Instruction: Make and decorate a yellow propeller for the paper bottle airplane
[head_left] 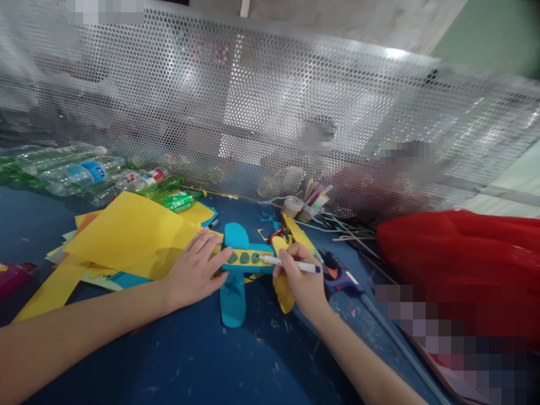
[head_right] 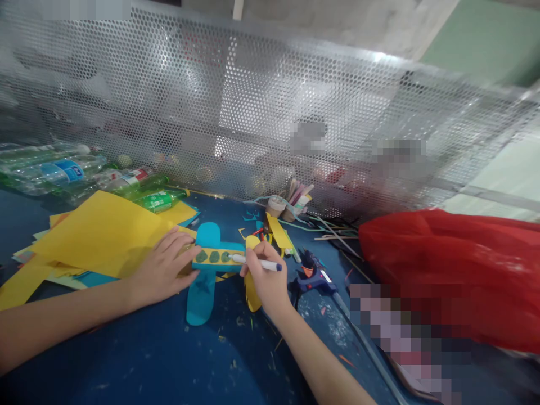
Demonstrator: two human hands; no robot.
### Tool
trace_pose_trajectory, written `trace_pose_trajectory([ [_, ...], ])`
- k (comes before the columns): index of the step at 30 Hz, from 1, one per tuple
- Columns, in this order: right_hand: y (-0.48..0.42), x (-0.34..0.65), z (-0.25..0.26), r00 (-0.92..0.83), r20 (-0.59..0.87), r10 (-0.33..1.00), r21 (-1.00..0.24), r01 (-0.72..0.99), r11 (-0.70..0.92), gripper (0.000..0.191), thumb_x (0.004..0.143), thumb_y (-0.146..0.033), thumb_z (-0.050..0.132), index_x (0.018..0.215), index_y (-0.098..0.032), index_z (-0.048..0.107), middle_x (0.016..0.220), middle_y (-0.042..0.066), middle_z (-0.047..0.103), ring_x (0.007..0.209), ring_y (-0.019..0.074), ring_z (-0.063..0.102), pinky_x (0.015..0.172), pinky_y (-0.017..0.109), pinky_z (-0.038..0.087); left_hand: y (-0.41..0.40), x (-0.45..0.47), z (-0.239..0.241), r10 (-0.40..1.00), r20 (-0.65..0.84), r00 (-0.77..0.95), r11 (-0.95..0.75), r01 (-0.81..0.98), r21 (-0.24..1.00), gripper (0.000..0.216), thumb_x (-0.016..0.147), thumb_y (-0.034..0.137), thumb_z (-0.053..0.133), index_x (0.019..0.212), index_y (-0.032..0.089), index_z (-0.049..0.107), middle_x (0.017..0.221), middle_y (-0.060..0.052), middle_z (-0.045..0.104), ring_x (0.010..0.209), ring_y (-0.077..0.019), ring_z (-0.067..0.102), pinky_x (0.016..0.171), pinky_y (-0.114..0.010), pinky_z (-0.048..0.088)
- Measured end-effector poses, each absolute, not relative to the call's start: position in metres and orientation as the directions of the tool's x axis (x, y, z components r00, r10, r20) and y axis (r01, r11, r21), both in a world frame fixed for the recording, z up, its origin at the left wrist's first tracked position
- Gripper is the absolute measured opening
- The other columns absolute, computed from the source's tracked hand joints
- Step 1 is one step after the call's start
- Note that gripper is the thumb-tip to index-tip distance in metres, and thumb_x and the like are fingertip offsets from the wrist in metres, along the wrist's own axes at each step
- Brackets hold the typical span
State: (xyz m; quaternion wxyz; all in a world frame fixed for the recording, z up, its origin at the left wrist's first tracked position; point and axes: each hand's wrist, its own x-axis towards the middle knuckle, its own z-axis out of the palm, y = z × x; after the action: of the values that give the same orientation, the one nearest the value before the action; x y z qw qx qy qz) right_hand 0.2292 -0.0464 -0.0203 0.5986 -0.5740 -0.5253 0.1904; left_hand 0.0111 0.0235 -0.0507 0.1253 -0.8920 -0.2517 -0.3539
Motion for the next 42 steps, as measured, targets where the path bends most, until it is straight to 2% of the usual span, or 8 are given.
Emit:
trace_pose_trajectory([
  [8, -0.046, 0.229, -0.02, 0.367, 0.403, 0.838, -0.892, 0.363, 0.269, 0.029, 0.08, -0.028, 0.059, 0.057, -0.023, 0.044, 0.041, -0.004, 0.058, 0.04, 0.0126, 0.049, 0.049, 0.025, 0.038, 0.023, 0.01, -0.05, 0.329, 0.709, 0.624, -0.842, 0.533, -0.079, 0.025, 0.084, 0.024, 0.055, 0.108, 0.018, 0.058, 0.112, -0.012, 0.055, 0.114, -0.0287, 0.048, 0.108, -0.051, 0.036],
  [19, -0.046, 0.232, -0.022, 0.363, 0.395, 0.844, -0.907, 0.298, 0.297, 0.031, 0.082, -0.03, 0.057, 0.056, -0.024, 0.042, 0.039, -0.004, 0.054, 0.038, 0.0124, 0.048, 0.046, 0.025, 0.038, 0.023, 0.011, -0.05, 0.35, 0.708, 0.614, -0.841, 0.539, -0.052, 0.025, 0.085, 0.025, 0.053, 0.109, 0.02, 0.058, 0.114, -0.011, 0.056, 0.115, -0.028, 0.048, 0.108, -0.051, 0.036],
  [25, -0.043, 0.237, -0.013, 0.542, 0.475, 0.693, -0.88, 0.307, 0.363, 0.022, 0.09, -0.037, 0.049, 0.072, -0.024, 0.052, 0.052, -0.004, 0.056, 0.053, 0.0154, 0.054, 0.057, 0.027, 0.043, 0.023, 0.011, -0.049, 0.388, 0.7, 0.6, -0.837, 0.547, -0.005, 0.037, 0.087, 0.029, 0.052, 0.122, 0.018, 0.05, 0.115, -0.01, 0.057, 0.116, -0.0265, 0.049, 0.111, -0.05, 0.032],
  [28, -0.039, 0.241, -0.018, 0.479, 0.495, 0.725, -0.865, 0.347, 0.361, 0.013, 0.083, -0.033, 0.06, 0.077, -0.023, 0.054, 0.064, -0.003, 0.058, 0.062, 0.0153, 0.054, 0.061, 0.027, 0.042, 0.024, 0.011, -0.049, 0.391, 0.7, 0.598, -0.836, 0.549, -0.003, 0.041, 0.089, 0.031, 0.052, 0.128, 0.017, 0.047, 0.117, -0.01, 0.057, 0.116, -0.0264, 0.049, 0.112, -0.05, 0.031],
  [31, -0.038, 0.243, -0.024, 0.412, 0.499, 0.762, -0.859, 0.352, 0.372, 0.011, 0.079, -0.028, 0.061, 0.074, -0.022, 0.054, 0.065, -0.004, 0.053, 0.06, 0.0139, 0.047, 0.057, 0.026, 0.038, 0.024, 0.011, -0.049, 0.393, 0.696, 0.601, -0.834, 0.552, -0.006, 0.04, 0.089, 0.03, 0.053, 0.127, 0.018, 0.048, 0.117, -0.01, 0.057, 0.117, -0.0264, 0.048, 0.112, -0.049, 0.031],
  [34, -0.039, 0.244, -0.025, 0.427, 0.482, 0.765, -0.868, 0.348, 0.353, 0.019, 0.082, -0.03, 0.058, 0.067, -0.022, 0.049, 0.058, -0.004, 0.048, 0.056, 0.0137, 0.044, 0.055, 0.026, 0.035, 0.024, 0.012, -0.048, 0.389, 0.699, 0.6, -0.835, 0.551, -0.008, 0.038, 0.088, 0.03, 0.053, 0.124, 0.018, 0.05, 0.117, -0.009, 0.057, 0.116, -0.0262, 0.048, 0.111, -0.049, 0.031],
  [38, -0.04, 0.244, -0.023, 0.451, 0.446, 0.773, -0.884, 0.357, 0.302, 0.032, 0.08, -0.036, 0.063, 0.06, -0.023, 0.043, 0.051, -0.006, 0.042, 0.049, 0.0121, 0.037, 0.049, 0.026, 0.029, 0.023, 0.012, -0.047, 0.388, 0.698, 0.602, -0.835, 0.551, -0.012, 0.037, 0.087, 0.029, 0.053, 0.123, 0.018, 0.051, 0.115, -0.009, 0.057, 0.114, -0.0263, 0.049, 0.111, -0.05, 0.032],
  [42, -0.039, 0.245, -0.025, 0.434, 0.449, 0.781, -0.884, 0.345, 0.316, 0.034, 0.079, -0.035, 0.064, 0.056, -0.023, 0.042, 0.048, -0.006, 0.041, 0.047, 0.0118, 0.036, 0.049, 0.026, 0.028, 0.023, 0.012, -0.047, 0.385, 0.694, 0.608, -0.835, 0.551, -0.02, 0.038, 0.087, 0.028, 0.052, 0.123, 0.018, 0.051, 0.114, -0.009, 0.057, 0.114, -0.0263, 0.048, 0.111, -0.05, 0.032],
])
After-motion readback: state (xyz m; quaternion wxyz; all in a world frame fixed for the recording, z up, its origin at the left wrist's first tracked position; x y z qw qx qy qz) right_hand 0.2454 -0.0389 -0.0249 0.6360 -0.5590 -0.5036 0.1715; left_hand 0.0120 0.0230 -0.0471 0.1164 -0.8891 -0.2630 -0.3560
